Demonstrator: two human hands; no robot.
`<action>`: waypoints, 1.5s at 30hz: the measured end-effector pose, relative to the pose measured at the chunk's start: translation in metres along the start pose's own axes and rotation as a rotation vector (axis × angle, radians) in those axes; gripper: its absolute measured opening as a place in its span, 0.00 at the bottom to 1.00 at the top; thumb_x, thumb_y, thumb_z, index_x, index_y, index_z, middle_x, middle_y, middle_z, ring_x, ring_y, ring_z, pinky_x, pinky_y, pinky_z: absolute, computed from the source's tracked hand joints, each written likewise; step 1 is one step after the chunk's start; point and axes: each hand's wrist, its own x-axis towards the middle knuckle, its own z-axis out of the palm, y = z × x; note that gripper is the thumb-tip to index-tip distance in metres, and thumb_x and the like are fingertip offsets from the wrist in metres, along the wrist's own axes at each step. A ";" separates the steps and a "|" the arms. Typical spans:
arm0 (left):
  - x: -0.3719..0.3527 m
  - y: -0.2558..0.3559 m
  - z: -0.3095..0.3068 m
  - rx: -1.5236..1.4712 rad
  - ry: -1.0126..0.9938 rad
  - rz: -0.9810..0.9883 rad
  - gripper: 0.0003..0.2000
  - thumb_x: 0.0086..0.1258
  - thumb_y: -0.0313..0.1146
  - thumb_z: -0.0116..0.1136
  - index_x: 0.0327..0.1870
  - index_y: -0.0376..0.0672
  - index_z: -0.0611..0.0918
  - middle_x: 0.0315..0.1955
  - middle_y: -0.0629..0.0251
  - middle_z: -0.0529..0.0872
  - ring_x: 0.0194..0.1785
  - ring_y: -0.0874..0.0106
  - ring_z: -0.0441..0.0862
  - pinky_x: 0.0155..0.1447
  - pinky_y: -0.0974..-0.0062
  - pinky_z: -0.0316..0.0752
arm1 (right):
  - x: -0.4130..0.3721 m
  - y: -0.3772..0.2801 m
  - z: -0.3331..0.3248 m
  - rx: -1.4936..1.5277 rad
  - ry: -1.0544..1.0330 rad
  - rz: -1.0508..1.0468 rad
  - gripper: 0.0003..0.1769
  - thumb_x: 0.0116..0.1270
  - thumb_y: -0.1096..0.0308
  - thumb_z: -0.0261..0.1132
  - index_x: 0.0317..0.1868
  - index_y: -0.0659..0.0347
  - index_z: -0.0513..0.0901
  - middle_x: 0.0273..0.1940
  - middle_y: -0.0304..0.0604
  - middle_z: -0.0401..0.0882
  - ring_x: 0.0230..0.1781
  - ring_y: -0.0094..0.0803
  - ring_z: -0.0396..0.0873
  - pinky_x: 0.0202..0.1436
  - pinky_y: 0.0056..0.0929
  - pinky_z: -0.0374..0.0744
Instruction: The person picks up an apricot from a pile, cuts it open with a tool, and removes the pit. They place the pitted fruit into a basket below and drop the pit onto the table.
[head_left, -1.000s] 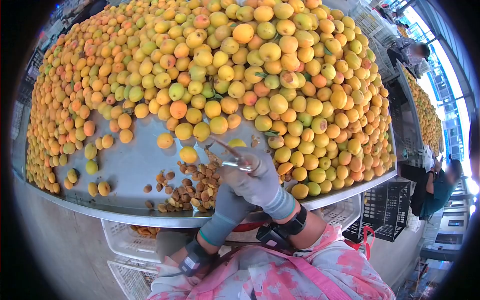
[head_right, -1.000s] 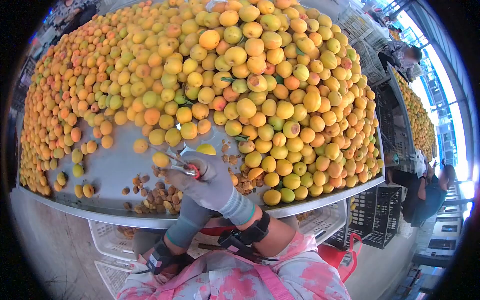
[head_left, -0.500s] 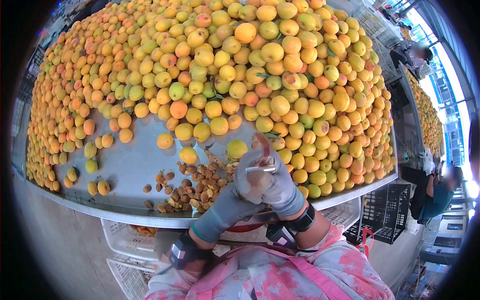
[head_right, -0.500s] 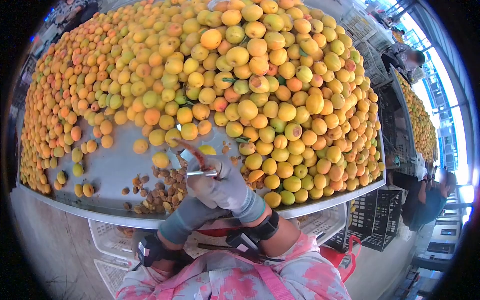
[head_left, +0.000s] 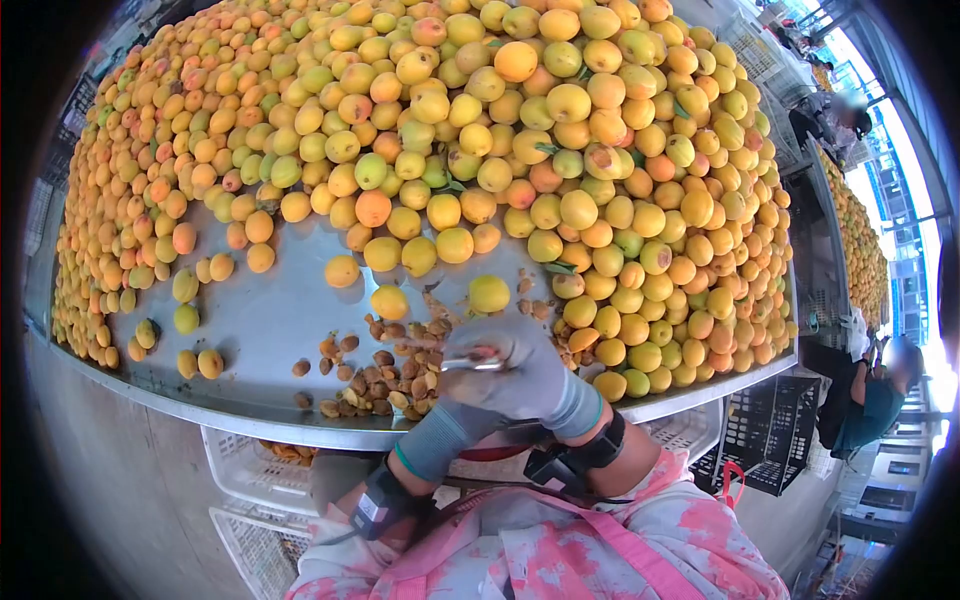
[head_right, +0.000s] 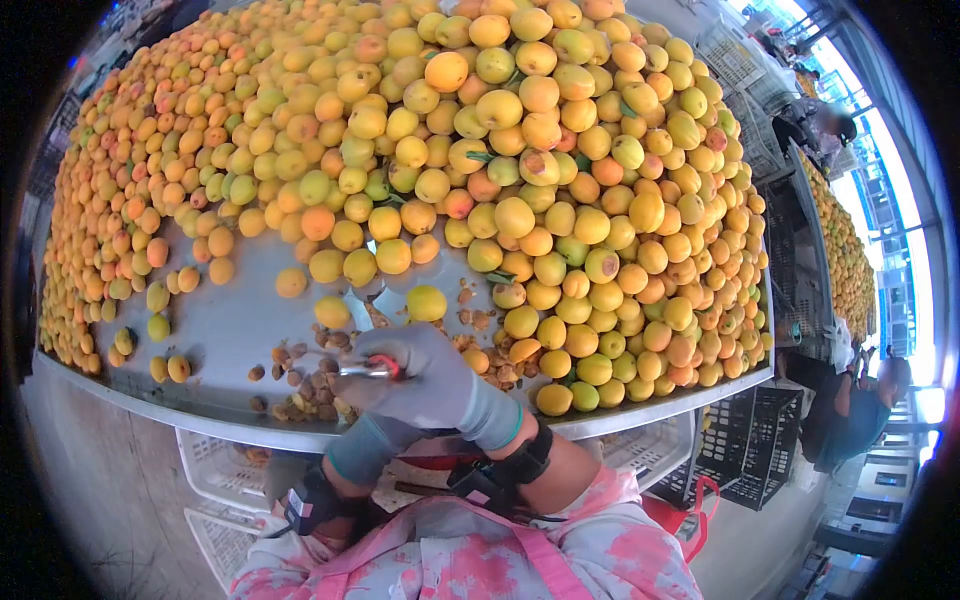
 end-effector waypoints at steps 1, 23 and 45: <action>-0.002 -0.003 -0.001 0.000 0.000 0.000 0.21 0.63 0.37 0.64 0.56 0.41 0.76 0.52 0.59 0.78 0.57 0.65 0.75 0.62 0.66 0.70 | -0.002 0.003 -0.003 0.106 0.042 0.001 0.12 0.59 0.65 0.71 0.32 0.66 0.80 0.26 0.39 0.76 0.27 0.22 0.73 0.32 0.24 0.72; 0.036 0.123 -0.085 -1.489 -0.127 -0.570 0.14 0.73 0.41 0.52 0.52 0.43 0.77 0.33 0.64 0.84 0.23 0.77 0.75 0.24 0.85 0.65 | -0.004 0.002 -0.030 0.911 0.311 -0.031 0.20 0.75 0.56 0.53 0.29 0.61 0.72 0.16 0.37 0.69 0.15 0.24 0.66 0.18 0.21 0.63; 0.039 0.105 -0.087 -0.467 0.262 -0.347 0.17 0.68 0.23 0.57 0.58 0.40 0.72 0.47 0.60 0.78 0.48 0.73 0.78 0.52 0.77 0.74 | -0.007 -0.019 -0.021 0.456 0.582 0.082 0.05 0.69 0.71 0.61 0.37 0.64 0.78 0.21 0.36 0.76 0.15 0.20 0.71 0.18 0.20 0.67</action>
